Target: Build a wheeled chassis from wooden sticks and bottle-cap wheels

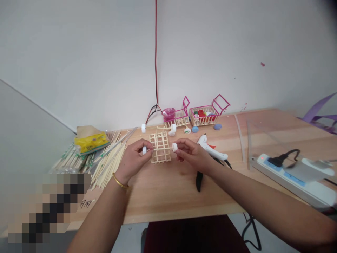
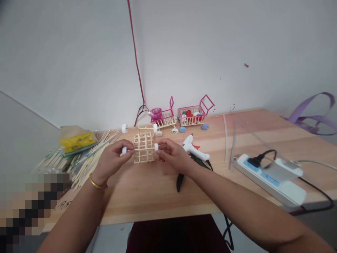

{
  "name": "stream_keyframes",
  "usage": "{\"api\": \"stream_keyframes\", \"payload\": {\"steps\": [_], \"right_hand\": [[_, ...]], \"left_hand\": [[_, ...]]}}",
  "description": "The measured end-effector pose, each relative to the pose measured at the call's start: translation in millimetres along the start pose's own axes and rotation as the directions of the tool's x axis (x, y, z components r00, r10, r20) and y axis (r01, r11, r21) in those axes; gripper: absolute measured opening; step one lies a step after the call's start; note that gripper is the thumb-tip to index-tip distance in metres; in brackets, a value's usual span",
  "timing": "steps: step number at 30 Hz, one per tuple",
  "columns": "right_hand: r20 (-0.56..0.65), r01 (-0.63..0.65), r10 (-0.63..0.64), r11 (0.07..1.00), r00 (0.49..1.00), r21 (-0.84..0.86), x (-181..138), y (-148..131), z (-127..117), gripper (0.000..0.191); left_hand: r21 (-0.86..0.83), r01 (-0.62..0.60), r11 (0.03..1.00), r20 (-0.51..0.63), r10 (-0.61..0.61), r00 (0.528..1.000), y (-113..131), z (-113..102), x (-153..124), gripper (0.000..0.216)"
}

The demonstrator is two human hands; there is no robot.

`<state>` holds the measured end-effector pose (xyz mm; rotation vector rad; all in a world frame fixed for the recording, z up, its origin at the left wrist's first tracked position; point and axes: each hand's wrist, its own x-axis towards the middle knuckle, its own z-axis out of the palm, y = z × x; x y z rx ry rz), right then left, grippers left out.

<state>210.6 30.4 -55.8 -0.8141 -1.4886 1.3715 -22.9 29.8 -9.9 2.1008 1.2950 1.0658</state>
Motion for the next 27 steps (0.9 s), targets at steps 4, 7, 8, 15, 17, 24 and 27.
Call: {"api": "stream_keyframes", "payload": {"steps": [4, 7, 8, 15, 17, 24, 27], "right_hand": [[0.03, -0.017, 0.017, 1.0, 0.999, 0.008, 3.8, 9.8, 2.5, 0.03], [0.022, -0.011, 0.011, 1.0, 1.0, -0.011, 5.3, 13.3, 2.2, 0.031], [0.018, -0.009, 0.009, 1.0, 1.0, -0.016, 5.4, 13.5, 1.9, 0.031], [0.0, 0.033, -0.033, 0.997, 0.999, -0.069, 2.5, 9.5, 0.1, 0.03], [-0.003, 0.033, -0.033, 0.997, 0.999, -0.073, 2.0, 9.9, -0.5, 0.03], [0.005, 0.06, -0.06, 0.99, 0.998, -0.124, 2.4, 15.9, -1.7, 0.032], [0.01, 0.065, -0.064, 0.988, 0.998, -0.143, 1.4, 15.5, -1.0, 0.032]], "left_hand": [[0.092, -0.01, 0.996, 0.056, 0.005, 0.998, 2.2, -3.1, 0.5, 0.004], [0.108, -0.041, 0.993, 0.072, 0.033, 0.997, 2.9, -0.1, 1.2, 0.006], [0.109, -0.049, 0.993, 0.068, 0.042, 0.997, 3.1, 1.1, 1.3, 0.006], [0.118, -0.117, 0.986, 0.038, 0.114, 0.993, 4.3, 5.3, -0.3, 0.01], [0.131, -0.132, 0.983, 0.032, 0.129, 0.991, 4.0, 6.1, -0.3, 0.01], [0.181, -0.149, 0.972, 0.046, 0.143, 0.989, 1.5, 6.7, 0.9, 0.011], [0.194, -0.12, 0.974, 0.042, 0.115, 0.993, 1.9, 5.6, 0.5, 0.011]]}}
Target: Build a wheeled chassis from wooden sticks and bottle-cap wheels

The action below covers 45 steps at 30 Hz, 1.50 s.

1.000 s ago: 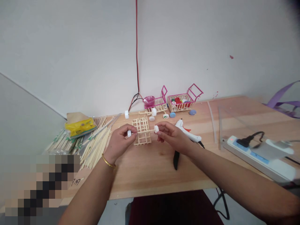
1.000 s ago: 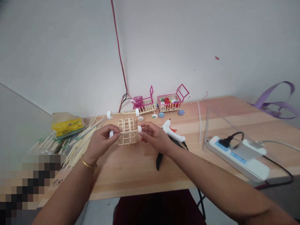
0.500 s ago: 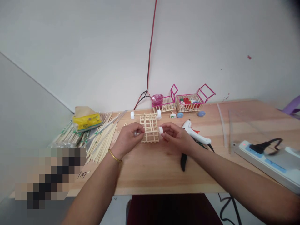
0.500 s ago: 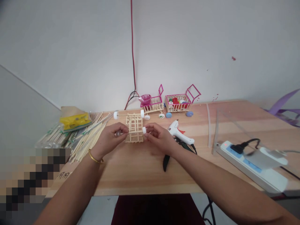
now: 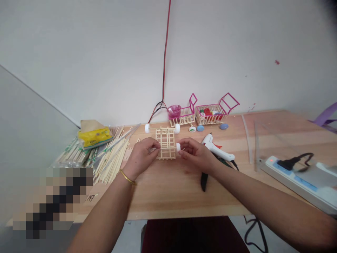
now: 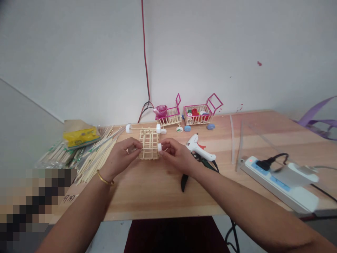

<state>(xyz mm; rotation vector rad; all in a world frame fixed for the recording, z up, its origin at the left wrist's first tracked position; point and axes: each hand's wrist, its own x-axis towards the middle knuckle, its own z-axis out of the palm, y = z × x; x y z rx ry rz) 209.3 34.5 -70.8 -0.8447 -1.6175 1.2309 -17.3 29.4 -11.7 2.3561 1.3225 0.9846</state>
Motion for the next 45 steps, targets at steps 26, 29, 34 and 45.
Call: {"api": "stream_keyframes", "payload": {"steps": [26, 29, 34, 45], "right_hand": [[-0.007, 0.002, -0.002, 0.997, 1.0, -0.072, -2.7, -3.2, -3.0, 0.033], [-0.006, 0.008, -0.008, 0.997, 1.0, -0.083, -2.8, -2.5, -3.3, 0.034], [0.003, 0.021, -0.02, 0.994, 1.0, -0.105, -2.3, -0.2, -4.0, 0.035], [0.037, 0.029, -0.024, 0.989, 0.999, -0.144, -2.5, -1.7, -4.6, 0.037]], "left_hand": [[-0.052, -0.06, 0.997, -0.041, 0.058, 0.997, -3.5, 6.2, 0.3, 0.012], [-0.056, -0.06, 0.997, -0.046, 0.057, 0.997, -3.7, 6.6, 0.3, 0.011], [-0.054, -0.054, 0.997, -0.048, 0.051, 0.998, -3.7, 6.9, 0.3, 0.01], [-0.046, -0.017, 0.999, -0.038, 0.015, 0.999, -2.5, 5.0, 0.5, 0.008]]}}
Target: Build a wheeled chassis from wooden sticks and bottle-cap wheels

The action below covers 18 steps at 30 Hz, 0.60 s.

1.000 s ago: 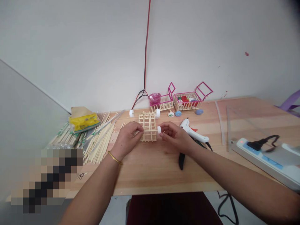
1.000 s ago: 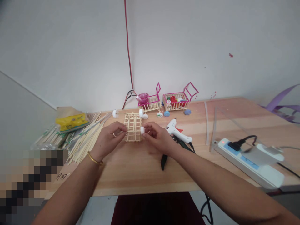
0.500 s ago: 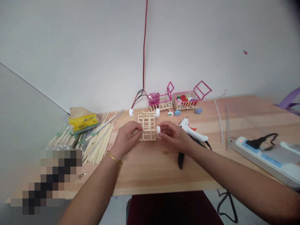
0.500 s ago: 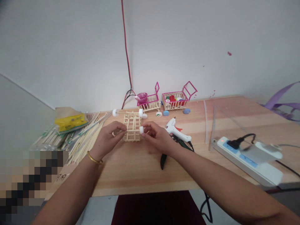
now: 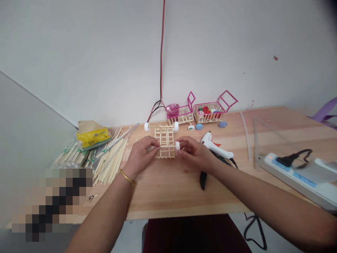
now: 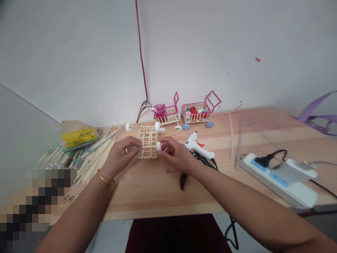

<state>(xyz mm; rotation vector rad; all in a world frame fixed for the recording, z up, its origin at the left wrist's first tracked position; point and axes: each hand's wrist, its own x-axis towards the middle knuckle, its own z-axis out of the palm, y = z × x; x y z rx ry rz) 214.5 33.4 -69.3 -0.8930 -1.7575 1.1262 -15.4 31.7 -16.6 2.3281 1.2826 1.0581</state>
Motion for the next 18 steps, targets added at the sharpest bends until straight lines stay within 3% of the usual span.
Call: {"api": "stream_keyframes", "payload": {"steps": [18], "right_hand": [[-0.043, 0.007, -0.009, 1.0, 0.999, -0.03, 0.1, 0.4, -0.4, 0.034]], "left_hand": [[0.02, -0.033, 0.999, -0.012, 0.033, 0.999, -0.5, 1.7, -0.6, 0.008]]}}
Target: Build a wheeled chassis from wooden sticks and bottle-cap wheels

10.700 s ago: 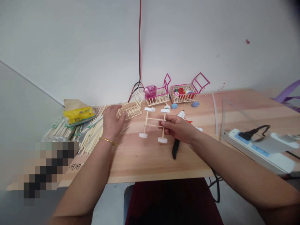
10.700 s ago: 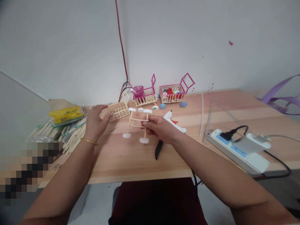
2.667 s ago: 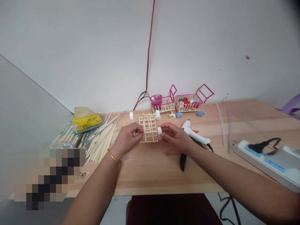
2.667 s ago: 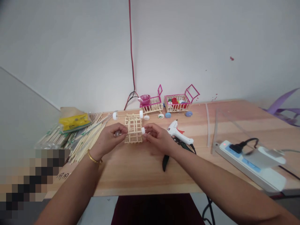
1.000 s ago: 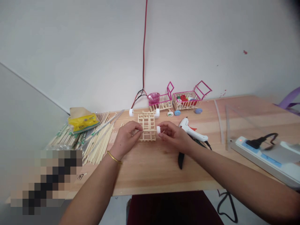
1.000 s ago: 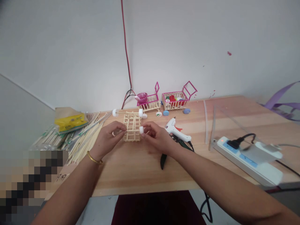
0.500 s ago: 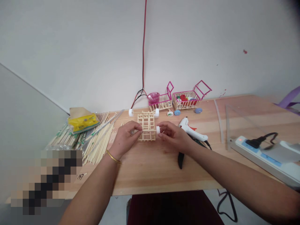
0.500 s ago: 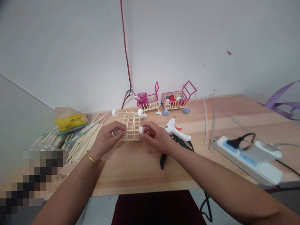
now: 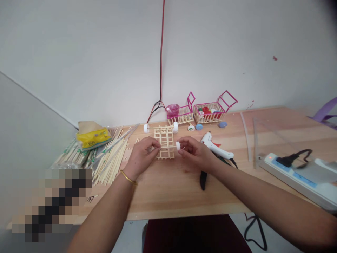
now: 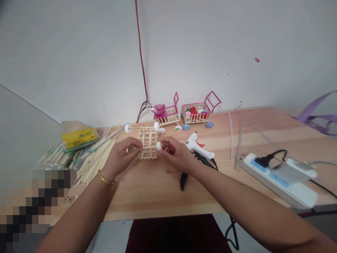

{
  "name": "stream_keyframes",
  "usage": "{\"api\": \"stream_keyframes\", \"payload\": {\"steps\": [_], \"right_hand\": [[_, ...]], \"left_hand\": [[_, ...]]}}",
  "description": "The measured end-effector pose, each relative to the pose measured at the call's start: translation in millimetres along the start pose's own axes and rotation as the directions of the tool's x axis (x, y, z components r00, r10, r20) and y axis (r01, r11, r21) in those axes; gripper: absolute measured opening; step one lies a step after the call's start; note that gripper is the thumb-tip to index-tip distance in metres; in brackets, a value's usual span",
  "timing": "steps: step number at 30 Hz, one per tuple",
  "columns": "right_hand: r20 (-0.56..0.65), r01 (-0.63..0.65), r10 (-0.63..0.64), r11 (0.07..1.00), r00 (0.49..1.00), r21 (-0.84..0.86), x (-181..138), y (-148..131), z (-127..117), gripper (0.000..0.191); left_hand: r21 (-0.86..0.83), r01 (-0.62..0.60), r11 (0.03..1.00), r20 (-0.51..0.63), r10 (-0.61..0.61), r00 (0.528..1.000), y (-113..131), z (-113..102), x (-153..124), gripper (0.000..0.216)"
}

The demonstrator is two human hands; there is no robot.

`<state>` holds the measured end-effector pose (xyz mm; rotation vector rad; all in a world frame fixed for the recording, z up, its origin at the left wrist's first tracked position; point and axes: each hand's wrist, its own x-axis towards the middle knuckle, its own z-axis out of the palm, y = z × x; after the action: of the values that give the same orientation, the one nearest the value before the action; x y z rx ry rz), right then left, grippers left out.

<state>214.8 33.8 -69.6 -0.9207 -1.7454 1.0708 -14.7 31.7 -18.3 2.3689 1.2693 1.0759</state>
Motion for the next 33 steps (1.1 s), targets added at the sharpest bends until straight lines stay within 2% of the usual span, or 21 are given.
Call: {"api": "stream_keyframes", "payload": {"steps": [16, 33], "right_hand": [[-0.009, 0.006, -0.006, 1.0, 1.0, 0.005, -0.7, -0.4, 0.6, 0.033], [-0.017, 0.019, -0.02, 0.999, 1.0, -0.048, -0.7, 2.0, 1.2, 0.034]], "left_hand": [[-0.036, 0.009, 0.999, 0.05, -0.007, 0.999, -3.1, -2.9, -0.2, 0.01], [0.061, 0.021, 0.998, 0.03, -0.023, 0.999, -3.1, -5.1, -0.5, 0.012]]}}
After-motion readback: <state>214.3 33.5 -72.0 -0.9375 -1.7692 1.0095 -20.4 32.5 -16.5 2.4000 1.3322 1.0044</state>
